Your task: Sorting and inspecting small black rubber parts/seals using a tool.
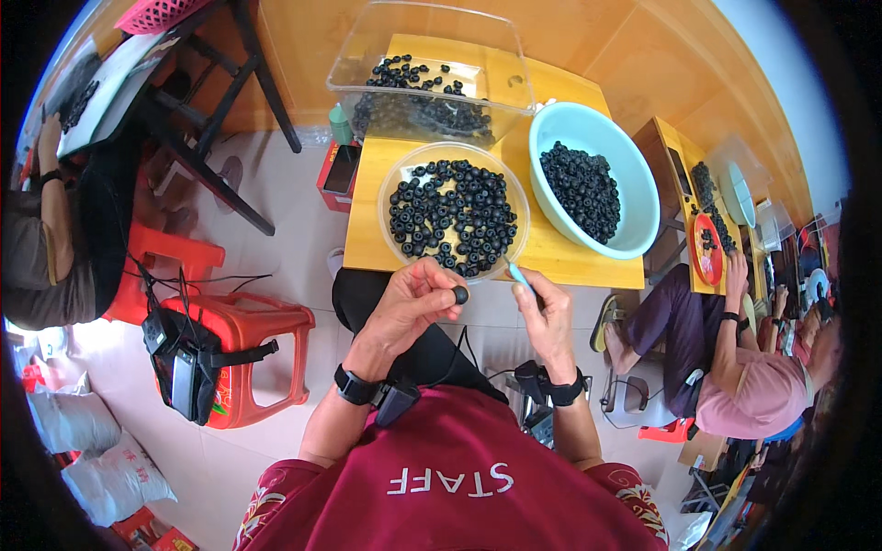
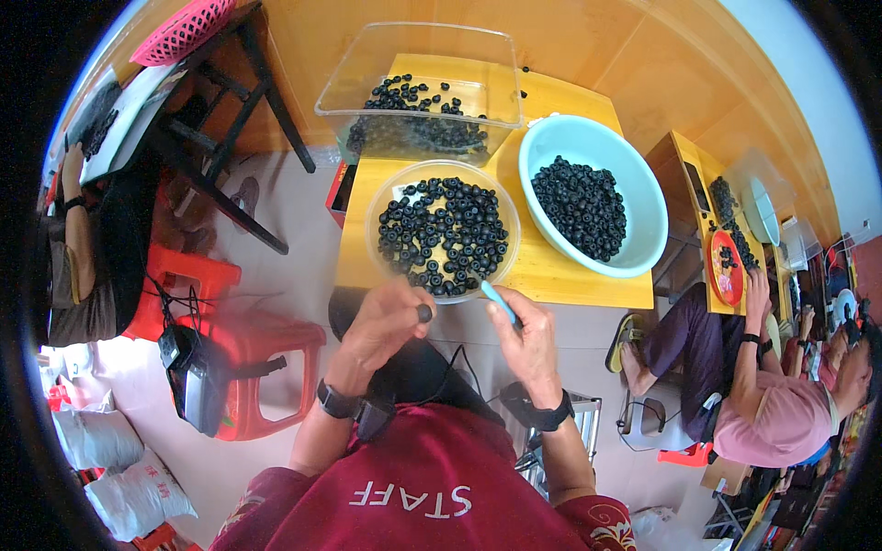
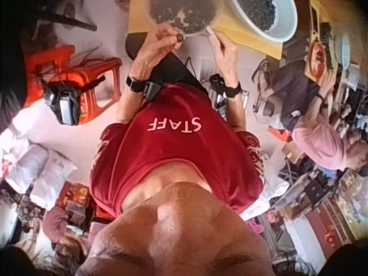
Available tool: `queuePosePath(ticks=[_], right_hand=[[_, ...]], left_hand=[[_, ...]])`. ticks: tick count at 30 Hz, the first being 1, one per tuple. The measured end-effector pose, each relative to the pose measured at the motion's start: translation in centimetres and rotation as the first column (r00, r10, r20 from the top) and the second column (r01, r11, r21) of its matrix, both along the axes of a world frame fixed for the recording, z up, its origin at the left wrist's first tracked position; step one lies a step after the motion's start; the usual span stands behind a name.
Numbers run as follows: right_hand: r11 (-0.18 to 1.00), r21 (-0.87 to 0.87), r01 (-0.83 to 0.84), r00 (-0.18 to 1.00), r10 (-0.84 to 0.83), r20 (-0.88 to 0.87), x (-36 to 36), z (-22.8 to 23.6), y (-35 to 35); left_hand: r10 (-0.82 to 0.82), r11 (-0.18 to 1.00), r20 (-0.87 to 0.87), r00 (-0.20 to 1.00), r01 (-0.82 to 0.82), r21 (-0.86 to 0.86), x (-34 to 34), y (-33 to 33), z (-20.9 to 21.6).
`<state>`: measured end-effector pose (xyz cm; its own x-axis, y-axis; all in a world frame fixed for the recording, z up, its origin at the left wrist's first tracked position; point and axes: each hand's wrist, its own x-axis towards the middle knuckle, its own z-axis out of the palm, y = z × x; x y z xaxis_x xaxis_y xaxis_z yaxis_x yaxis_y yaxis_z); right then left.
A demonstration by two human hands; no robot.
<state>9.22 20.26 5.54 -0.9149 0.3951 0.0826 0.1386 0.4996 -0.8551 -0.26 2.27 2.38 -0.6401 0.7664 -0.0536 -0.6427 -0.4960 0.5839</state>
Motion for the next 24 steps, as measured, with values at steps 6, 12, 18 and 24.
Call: queuePosePath(ticks=[6, 12, 18, 24], right_hand=[[0.977, -0.204, -0.066, 0.987, 0.034, -0.156, -0.6, 0.1, -2.2], [0.817, -0.540, -0.205, 0.978, 0.145, -0.152, -1.1, 0.7, -4.2], [0.680, -0.723, -0.125, 0.985, 0.170, -0.010, 0.3, 0.9, -3.4], [0.739, -0.652, -0.170, 0.983, 0.171, -0.062, 0.8, 0.7, -3.5]], left_hand=[[0.006, 1.000, 0.028, 1.000, -0.006, -0.002, 0.0, 0.3, -0.4], [-0.024, 0.996, -0.015, 1.000, 0.023, -0.085, 0.3, 0.3, -0.2], [-0.211, 0.976, -0.015, 0.977, 0.210, -0.052, 0.7, 0.0, -1.4], [-0.206, 0.977, 0.024, 0.978, 0.207, -0.059, 1.0, 0.7, -1.8]])
